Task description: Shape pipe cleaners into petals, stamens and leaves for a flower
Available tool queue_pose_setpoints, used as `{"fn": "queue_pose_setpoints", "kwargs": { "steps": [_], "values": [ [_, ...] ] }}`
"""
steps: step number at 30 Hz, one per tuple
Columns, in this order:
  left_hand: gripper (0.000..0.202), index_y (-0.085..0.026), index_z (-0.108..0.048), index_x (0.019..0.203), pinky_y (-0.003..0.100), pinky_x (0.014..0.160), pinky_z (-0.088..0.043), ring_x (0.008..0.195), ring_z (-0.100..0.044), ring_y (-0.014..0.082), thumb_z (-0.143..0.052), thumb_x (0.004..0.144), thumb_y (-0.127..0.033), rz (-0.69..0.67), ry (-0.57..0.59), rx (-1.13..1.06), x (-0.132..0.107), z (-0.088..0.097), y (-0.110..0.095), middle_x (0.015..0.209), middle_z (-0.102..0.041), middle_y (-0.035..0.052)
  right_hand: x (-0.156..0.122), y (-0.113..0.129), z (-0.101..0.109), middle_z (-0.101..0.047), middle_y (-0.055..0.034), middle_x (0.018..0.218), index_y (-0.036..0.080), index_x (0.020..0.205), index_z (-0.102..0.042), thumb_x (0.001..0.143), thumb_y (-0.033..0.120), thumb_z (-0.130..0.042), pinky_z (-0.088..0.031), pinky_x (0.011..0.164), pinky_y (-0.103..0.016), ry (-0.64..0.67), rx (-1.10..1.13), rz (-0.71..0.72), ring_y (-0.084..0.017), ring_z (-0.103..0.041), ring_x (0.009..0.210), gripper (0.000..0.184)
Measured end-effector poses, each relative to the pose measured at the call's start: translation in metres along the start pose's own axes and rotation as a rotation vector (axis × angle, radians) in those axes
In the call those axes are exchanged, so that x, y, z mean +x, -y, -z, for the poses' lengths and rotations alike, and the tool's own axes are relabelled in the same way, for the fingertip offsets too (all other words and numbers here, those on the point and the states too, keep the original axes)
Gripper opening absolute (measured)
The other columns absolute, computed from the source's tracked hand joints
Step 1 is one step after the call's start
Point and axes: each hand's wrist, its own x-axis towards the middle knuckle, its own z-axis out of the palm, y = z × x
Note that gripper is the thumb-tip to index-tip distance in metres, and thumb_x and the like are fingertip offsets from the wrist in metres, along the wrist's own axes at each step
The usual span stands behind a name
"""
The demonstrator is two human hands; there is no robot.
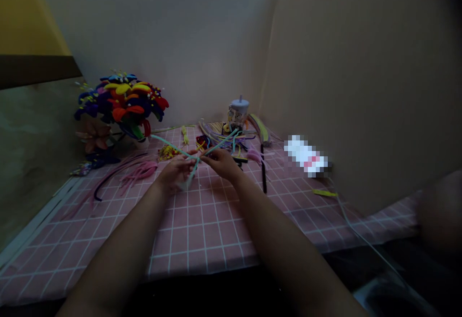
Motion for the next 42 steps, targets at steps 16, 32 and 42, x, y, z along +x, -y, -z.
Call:
{"fn": "queue_pose_setpoints", "kwargs": {
  "steps": [16,32,42],
  "values": [
    [0.010,-0.012,-0.056,0.085,0.021,0.044,-0.045,0.048,-0.051,0.0085,-0.050,0.081,-0.018,0.225,0.020,-0.059,0.000,-0.003,0.004,0.061,-0.050,-0.0007,-0.001,0.005,-0.001,-0.065,-0.0052,0.079,0.015,0.081,-0.068,0.076,0.037,-0.059,-0.043,0.067,-0.026,-0.032,0.033,0.010,-0.015,-0.057,0.072,0.024],
    [0.010,-0.013,-0.048,0.072,0.011,0.030,-0.013,0.034,-0.023,0.0021,-0.049,0.081,-0.018,0.265,0.035,-0.091,0.005,0.000,0.001,0.051,-0.020,-0.0082,0.001,0.007,0.001,-0.060,-0.0030,0.070,0.014,0.079,-0.067,0.073,0.045,-0.060,-0.038,0.053,-0.022,0.039,0.154,-0.043,-0.010,-0.050,0.059,0.032],
    [0.026,-0.017,-0.046,0.067,0.014,0.034,-0.015,0.034,-0.021,0.0014,-0.066,0.069,-0.033,-0.018,-0.057,0.539,0.001,-0.008,-0.003,0.045,-0.027,-0.0100,-0.001,0.014,0.007,-0.056,-0.0006,0.062,0.012,0.074,-0.062,0.073,0.038,-0.059,-0.038,0.055,-0.022,0.124,0.074,-0.125,-0.009,-0.048,0.057,0.026]
  ]
}}
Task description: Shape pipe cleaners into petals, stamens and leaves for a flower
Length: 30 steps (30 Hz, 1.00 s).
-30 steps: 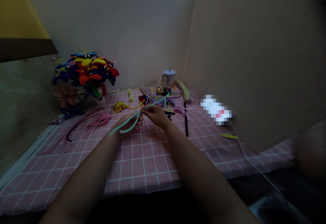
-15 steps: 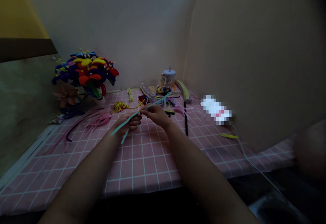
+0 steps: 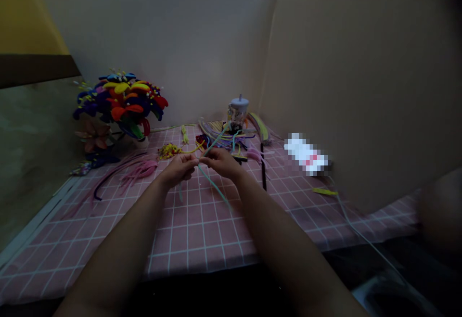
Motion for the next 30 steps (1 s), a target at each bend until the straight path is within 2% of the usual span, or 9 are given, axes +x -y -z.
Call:
{"fn": "queue_pose_setpoints", "kwargs": {
  "steps": [3,7,9,11,15,19,22,27,30],
  "values": [
    [0.023,-0.015,-0.051,0.064,0.016,0.038,-0.021,0.039,-0.031,0.0033,-0.067,0.066,-0.032,-0.109,-0.094,0.353,-0.003,-0.003,-0.007,0.049,-0.038,-0.0063,0.000,-0.001,0.001,-0.052,0.0008,0.058,0.012,0.070,-0.059,0.073,0.035,-0.058,-0.036,0.052,-0.021,0.080,-0.002,-0.066,-0.009,-0.046,0.055,0.024],
    [0.021,-0.014,-0.056,0.060,0.017,0.045,-0.027,0.051,-0.039,0.0061,-0.063,0.067,-0.031,-0.297,-0.102,0.695,-0.006,-0.007,-0.013,0.057,-0.046,-0.0025,0.000,-0.004,0.000,-0.047,0.0034,0.054,0.013,0.068,-0.057,0.071,0.035,-0.059,-0.031,0.047,-0.020,0.134,0.052,-0.151,-0.007,-0.041,0.050,0.023],
    [0.022,-0.014,-0.056,0.062,0.018,0.045,-0.028,0.051,-0.039,0.0063,-0.061,0.069,-0.034,-0.294,-0.114,0.709,-0.006,-0.007,-0.013,0.057,-0.046,-0.0027,-0.001,-0.004,-0.002,-0.046,0.0043,0.051,0.013,0.068,-0.055,0.070,0.035,-0.059,-0.030,0.045,-0.020,0.109,0.106,-0.197,-0.007,-0.040,0.047,0.022],
    [0.025,-0.015,-0.054,0.067,0.018,0.042,-0.026,0.046,-0.036,0.0054,-0.060,0.070,-0.039,-0.216,-0.124,0.602,-0.006,-0.006,-0.011,0.054,-0.041,-0.0048,-0.001,-0.004,-0.004,-0.046,0.0042,0.051,0.013,0.068,-0.055,0.070,0.035,-0.059,-0.031,0.045,-0.020,0.052,0.161,-0.221,-0.007,-0.041,0.046,0.022],
    [0.030,-0.017,-0.047,0.072,0.017,0.038,-0.022,0.037,-0.029,0.0029,-0.062,0.067,-0.043,-0.074,-0.095,0.291,-0.004,-0.003,-0.006,0.051,-0.033,-0.0086,0.000,-0.002,-0.005,-0.048,0.0037,0.051,0.013,0.068,-0.056,0.071,0.035,-0.059,-0.035,0.047,-0.020,0.013,0.261,-0.184,-0.008,-0.044,0.048,0.022],
    [0.030,-0.017,-0.046,0.072,0.017,0.038,-0.021,0.036,-0.028,0.0027,-0.063,0.065,-0.040,-0.052,-0.071,0.238,-0.003,-0.001,-0.004,0.050,-0.033,-0.0092,0.000,-0.001,-0.004,-0.048,0.0046,0.051,0.014,0.068,-0.055,0.070,0.035,-0.059,-0.035,0.046,-0.020,0.017,0.274,-0.147,-0.007,-0.044,0.047,0.021],
    [0.023,-0.017,-0.047,0.070,0.018,0.040,-0.023,0.039,-0.031,0.0040,-0.059,0.068,-0.037,-0.112,-0.130,0.421,-0.004,-0.004,-0.006,0.050,-0.035,-0.0080,0.000,-0.003,-0.005,-0.048,0.0044,0.052,0.014,0.069,-0.054,0.070,0.034,-0.060,-0.035,0.046,-0.019,0.028,0.230,-0.155,-0.007,-0.045,0.047,0.021],
    [0.013,-0.016,-0.051,0.060,0.021,0.051,-0.029,0.053,-0.040,0.0081,-0.056,0.066,-0.026,-0.423,-0.283,0.821,-0.004,-0.015,-0.009,0.054,-0.044,-0.0039,0.002,-0.007,-0.011,-0.045,0.0058,0.047,0.015,0.066,-0.051,0.069,0.031,-0.058,-0.030,0.042,-0.019,0.007,0.259,-0.221,-0.006,-0.041,0.042,0.017],
    [0.013,-0.016,-0.049,0.058,0.021,0.049,-0.027,0.050,-0.037,0.0080,-0.058,0.064,-0.025,-0.410,-0.327,0.686,-0.004,-0.018,-0.009,0.051,-0.041,-0.0044,0.002,-0.005,-0.012,-0.043,0.0064,0.044,0.016,0.062,-0.049,0.069,0.032,-0.058,-0.030,0.042,-0.019,0.016,0.352,-0.218,-0.006,-0.039,0.040,0.020]
  ]
}}
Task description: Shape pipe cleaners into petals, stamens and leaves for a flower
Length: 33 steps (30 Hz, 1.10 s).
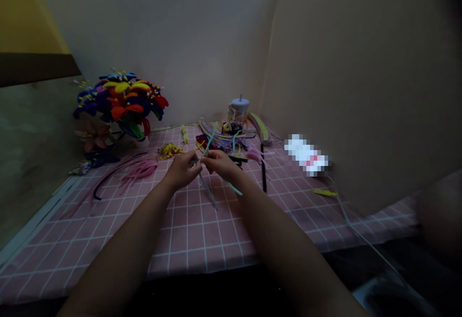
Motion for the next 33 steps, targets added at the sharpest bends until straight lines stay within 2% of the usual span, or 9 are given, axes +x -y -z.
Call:
{"fn": "queue_pose_setpoints", "kwargs": {
  "steps": [2,5,7,11,15,18,24,28,33],
  "values": [
    [0.017,-0.017,-0.047,0.059,0.021,0.044,-0.025,0.043,-0.034,0.0073,-0.055,0.067,-0.029,0.192,0.074,-0.306,0.001,0.001,0.001,0.048,-0.038,-0.0051,-0.002,0.004,0.000,-0.045,0.0061,0.046,0.015,0.064,-0.050,0.069,0.034,-0.059,-0.032,0.045,-0.020,0.020,0.062,0.047,-0.006,-0.040,0.042,0.022],
    [0.021,-0.016,-0.050,0.063,0.021,0.038,-0.023,0.036,-0.030,0.0069,-0.048,0.073,-0.034,0.489,0.351,-0.817,0.002,0.005,0.008,0.045,-0.034,-0.0052,-0.006,0.009,0.000,-0.048,0.0055,0.050,0.015,0.069,-0.052,0.070,0.036,-0.062,-0.033,0.047,-0.020,0.040,0.124,0.102,-0.006,-0.042,0.045,0.023],
    [0.019,-0.013,-0.056,0.071,0.019,0.037,-0.024,0.036,-0.030,0.0061,-0.048,0.074,-0.030,0.584,0.474,-1.017,0.002,0.007,0.012,0.046,-0.032,-0.0054,-0.007,0.011,0.001,-0.051,0.0046,0.056,0.015,0.071,-0.052,0.070,0.036,-0.062,-0.033,0.047,-0.020,0.041,0.153,0.110,-0.005,-0.042,0.046,0.023],
    [0.016,-0.010,-0.060,0.075,0.018,0.040,-0.030,0.041,-0.035,0.0065,-0.051,0.074,-0.024,0.647,0.503,-1.170,0.001,0.005,0.016,0.047,-0.031,-0.0047,-0.008,0.010,0.000,-0.055,0.0029,0.062,0.015,0.073,-0.052,0.070,0.037,-0.063,-0.032,0.046,-0.020,0.061,0.175,0.124,-0.005,-0.042,0.047,0.025],
    [0.010,-0.011,-0.059,0.070,0.023,0.053,-0.043,0.055,-0.049,0.0097,-0.053,0.075,-0.019,0.616,0.422,-1.213,0.000,0.000,0.015,0.057,-0.047,0.0005,-0.008,0.011,-0.001,-0.058,0.0016,0.063,0.015,0.074,-0.052,0.070,0.037,-0.063,-0.032,0.047,-0.020,0.080,0.154,0.140,-0.006,-0.043,0.049,0.024],
    [0.010,-0.012,-0.059,0.071,0.029,0.062,-0.046,0.063,-0.054,0.0131,-0.055,0.074,-0.021,0.584,0.422,-1.191,0.000,0.000,0.015,0.063,-0.054,0.0034,-0.009,0.013,0.000,-0.055,0.0027,0.060,0.015,0.073,-0.053,0.071,0.036,-0.063,-0.032,0.047,-0.020,0.046,0.107,0.162,-0.006,-0.043,0.049,0.024],
    [0.015,-0.012,-0.058,0.070,0.022,0.049,-0.041,0.045,-0.044,0.0064,-0.061,0.070,-0.026,0.531,0.424,-1.050,0.000,0.007,0.008,0.053,-0.048,-0.0018,-0.009,0.016,0.001,-0.049,0.0034,0.060,0.015,0.070,-0.053,0.072,0.037,-0.062,-0.032,0.052,-0.021,-0.009,-0.022,0.266,-0.007,-0.041,0.053,0.024],
    [0.018,-0.013,-0.054,0.065,0.017,0.040,-0.033,0.037,-0.039,0.0038,-0.066,0.066,-0.027,0.420,0.276,-0.879,0.000,0.007,0.005,0.046,-0.043,-0.0057,-0.008,0.017,0.000,-0.049,0.0021,0.062,0.015,0.071,-0.055,0.073,0.039,-0.061,-0.034,0.055,-0.022,-0.072,-0.132,0.294,-0.009,-0.043,0.059,0.024],
    [0.026,-0.014,-0.055,0.067,0.021,0.043,-0.043,0.045,-0.050,0.0078,-0.069,0.064,-0.035,0.254,0.119,-0.608,0.000,0.008,0.001,0.056,-0.053,-0.0025,-0.008,0.018,0.002,-0.053,0.0008,0.066,0.016,0.074,-0.058,0.068,0.036,-0.063,-0.036,0.055,-0.023,-0.063,-0.002,0.228,-0.010,-0.045,0.058,0.021]
  ]
}}
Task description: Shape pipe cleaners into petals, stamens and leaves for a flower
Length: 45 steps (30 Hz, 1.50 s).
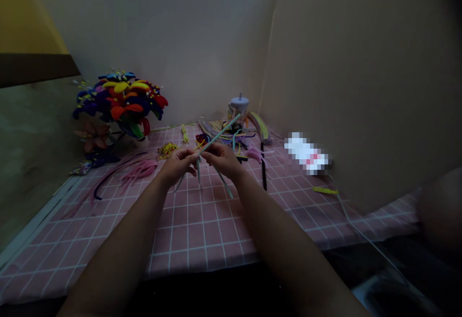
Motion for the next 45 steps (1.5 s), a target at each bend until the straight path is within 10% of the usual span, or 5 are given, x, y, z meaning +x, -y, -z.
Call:
{"fn": "queue_pose_setpoints", "kwargs": {
  "steps": [9,21,34,45],
  "values": [
    [0.023,-0.015,-0.057,0.077,0.022,0.053,-0.045,0.057,-0.059,0.0111,-0.057,0.077,-0.038,-0.168,0.184,0.330,-0.005,-0.006,-0.009,0.068,-0.062,0.0034,-0.002,0.001,0.013,-0.052,0.0021,0.057,0.014,0.066,-0.058,0.064,0.036,-0.068,-0.033,0.050,-0.022,0.127,0.261,-0.259,-0.008,-0.045,0.051,0.024],
    [0.007,-0.019,-0.063,0.074,0.023,0.056,-0.038,0.056,-0.058,0.0136,-0.061,0.073,-0.025,-0.337,-0.081,0.573,-0.006,-0.008,-0.003,0.062,-0.063,0.0015,-0.001,0.011,0.014,-0.059,-0.0004,0.067,0.014,0.070,-0.066,0.065,0.035,-0.067,-0.036,0.061,-0.024,0.074,-0.226,-0.078,-0.010,-0.049,0.063,0.022],
    [0.024,-0.014,-0.063,0.081,0.026,0.065,-0.049,0.066,-0.062,0.0151,-0.060,0.073,-0.037,-0.295,-0.333,0.253,0.001,-0.024,0.021,0.071,-0.065,0.0045,0.003,-0.011,-0.013,-0.056,0.0000,0.065,0.016,0.070,-0.055,0.066,0.036,-0.064,-0.041,0.060,-0.025,-0.273,-0.082,0.026,-0.011,-0.049,0.060,0.023],
    [0.039,-0.012,-0.057,0.076,0.030,0.064,-0.052,0.059,-0.062,0.0132,-0.070,0.061,-0.045,0.003,-0.120,-0.249,0.010,-0.023,0.018,0.062,-0.062,0.0011,0.002,-0.006,-0.011,-0.058,-0.0016,0.064,0.015,0.072,-0.064,0.065,0.040,-0.066,-0.044,0.058,-0.027,-0.249,-0.064,-0.006,-0.012,-0.051,0.059,0.026]
  ]
}}
